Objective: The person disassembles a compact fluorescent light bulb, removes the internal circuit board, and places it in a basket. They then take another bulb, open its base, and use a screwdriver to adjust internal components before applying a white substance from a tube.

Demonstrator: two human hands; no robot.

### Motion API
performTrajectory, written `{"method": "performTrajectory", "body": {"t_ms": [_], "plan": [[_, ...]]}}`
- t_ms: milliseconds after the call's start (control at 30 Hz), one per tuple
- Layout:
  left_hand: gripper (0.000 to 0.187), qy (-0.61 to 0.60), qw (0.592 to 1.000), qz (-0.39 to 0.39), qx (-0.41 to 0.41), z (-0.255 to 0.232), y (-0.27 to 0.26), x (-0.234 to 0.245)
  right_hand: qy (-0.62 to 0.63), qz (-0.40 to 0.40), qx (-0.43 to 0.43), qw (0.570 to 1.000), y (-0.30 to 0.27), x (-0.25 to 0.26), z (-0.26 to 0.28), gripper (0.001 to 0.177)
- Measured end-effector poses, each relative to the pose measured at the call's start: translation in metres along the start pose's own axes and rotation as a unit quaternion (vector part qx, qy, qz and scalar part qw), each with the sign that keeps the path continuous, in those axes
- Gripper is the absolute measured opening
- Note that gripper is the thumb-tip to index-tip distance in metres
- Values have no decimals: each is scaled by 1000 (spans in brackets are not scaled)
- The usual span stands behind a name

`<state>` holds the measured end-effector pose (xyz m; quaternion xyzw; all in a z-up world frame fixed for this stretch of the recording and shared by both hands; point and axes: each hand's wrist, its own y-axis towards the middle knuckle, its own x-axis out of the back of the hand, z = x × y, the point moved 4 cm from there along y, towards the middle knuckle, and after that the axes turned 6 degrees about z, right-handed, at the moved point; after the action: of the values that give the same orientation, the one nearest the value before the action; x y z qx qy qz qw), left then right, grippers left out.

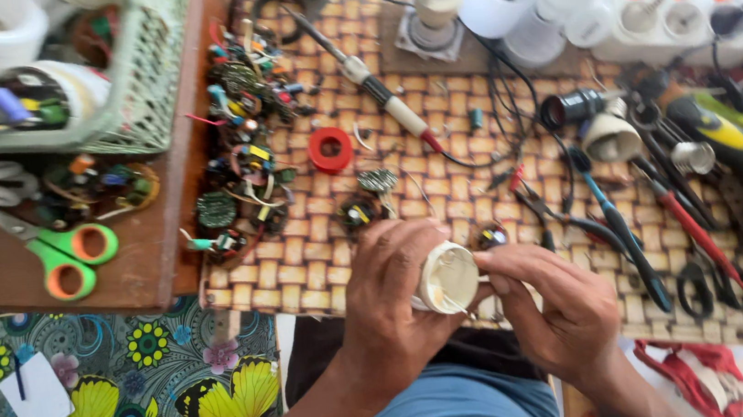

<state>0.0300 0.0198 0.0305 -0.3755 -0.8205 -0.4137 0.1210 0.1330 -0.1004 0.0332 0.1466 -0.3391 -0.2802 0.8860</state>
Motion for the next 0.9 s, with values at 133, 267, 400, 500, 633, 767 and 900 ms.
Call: {"method": "performTrajectory", "body": {"t_ms": [133, 267, 400, 500, 633, 767, 900], "plan": [[46, -25, 1000, 13, 8, 7, 17, 11, -33, -21, -3, 999, 13, -2, -2, 16], [43, -51, 999, 9, 10, 20, 39, 21, -37, -18, -98, 994, 36, -1, -4, 25], [45, -88, 996, -15, 33, 36, 70, 25, -34, -36, -125, 991, 51, 1, -26, 21], [43, -44, 998, -21, 47, 40, 93, 33, -54, 38, -187, 980, 61, 5, -46, 27], [46, -62, 993, -28, 100, 36, 120, 57, -19, 28, -187, 982, 99, 10, -29, 28], [47, -48, 991, -30, 120, 19, 147, 88, -59, 53, -197, 977, 141, 24, 11, 23], [43, -58, 983, -54, 168, -2, 175, 131, -8, 42, -190, 981, 192, 26, 63, 18]]}}
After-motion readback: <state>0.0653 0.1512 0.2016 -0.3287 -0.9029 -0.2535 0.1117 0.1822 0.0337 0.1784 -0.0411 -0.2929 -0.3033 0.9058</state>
